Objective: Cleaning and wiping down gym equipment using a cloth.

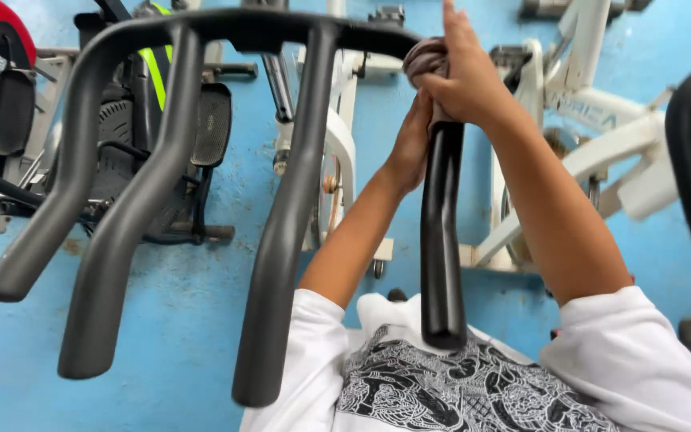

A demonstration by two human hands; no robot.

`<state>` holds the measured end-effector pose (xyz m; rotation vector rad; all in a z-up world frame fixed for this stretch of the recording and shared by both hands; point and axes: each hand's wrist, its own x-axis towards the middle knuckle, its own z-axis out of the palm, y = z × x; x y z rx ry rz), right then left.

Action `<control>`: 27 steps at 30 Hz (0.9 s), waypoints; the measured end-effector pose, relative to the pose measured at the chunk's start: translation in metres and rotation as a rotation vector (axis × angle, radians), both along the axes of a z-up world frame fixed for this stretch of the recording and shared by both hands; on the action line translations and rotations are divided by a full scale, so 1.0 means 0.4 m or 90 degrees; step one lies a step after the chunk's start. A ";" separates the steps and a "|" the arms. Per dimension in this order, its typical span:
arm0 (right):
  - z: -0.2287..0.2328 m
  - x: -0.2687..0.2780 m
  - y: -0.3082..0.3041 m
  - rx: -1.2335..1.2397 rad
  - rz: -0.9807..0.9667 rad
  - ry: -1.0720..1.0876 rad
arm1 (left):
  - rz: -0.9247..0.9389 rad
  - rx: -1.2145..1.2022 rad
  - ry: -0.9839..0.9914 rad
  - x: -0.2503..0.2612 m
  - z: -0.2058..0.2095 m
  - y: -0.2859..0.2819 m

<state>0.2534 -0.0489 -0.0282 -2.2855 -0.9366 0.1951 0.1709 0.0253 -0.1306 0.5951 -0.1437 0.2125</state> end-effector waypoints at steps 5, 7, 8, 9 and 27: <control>0.107 0.081 0.162 -0.124 0.183 -0.055 | 0.075 0.052 0.220 0.117 -0.046 0.030; 0.081 0.099 0.195 -0.171 0.247 -0.104 | 0.111 -0.012 0.193 0.130 -0.079 0.042; 0.061 0.111 0.211 -0.120 0.311 -0.201 | 0.126 -0.014 0.136 0.127 -0.067 0.061; 0.042 0.120 0.225 -0.067 0.374 -0.298 | 0.141 -0.015 0.078 0.122 -0.054 0.078; -0.153 0.015 -0.036 0.165 0.004 -0.119 | 0.223 0.525 0.260 -0.081 -0.024 0.022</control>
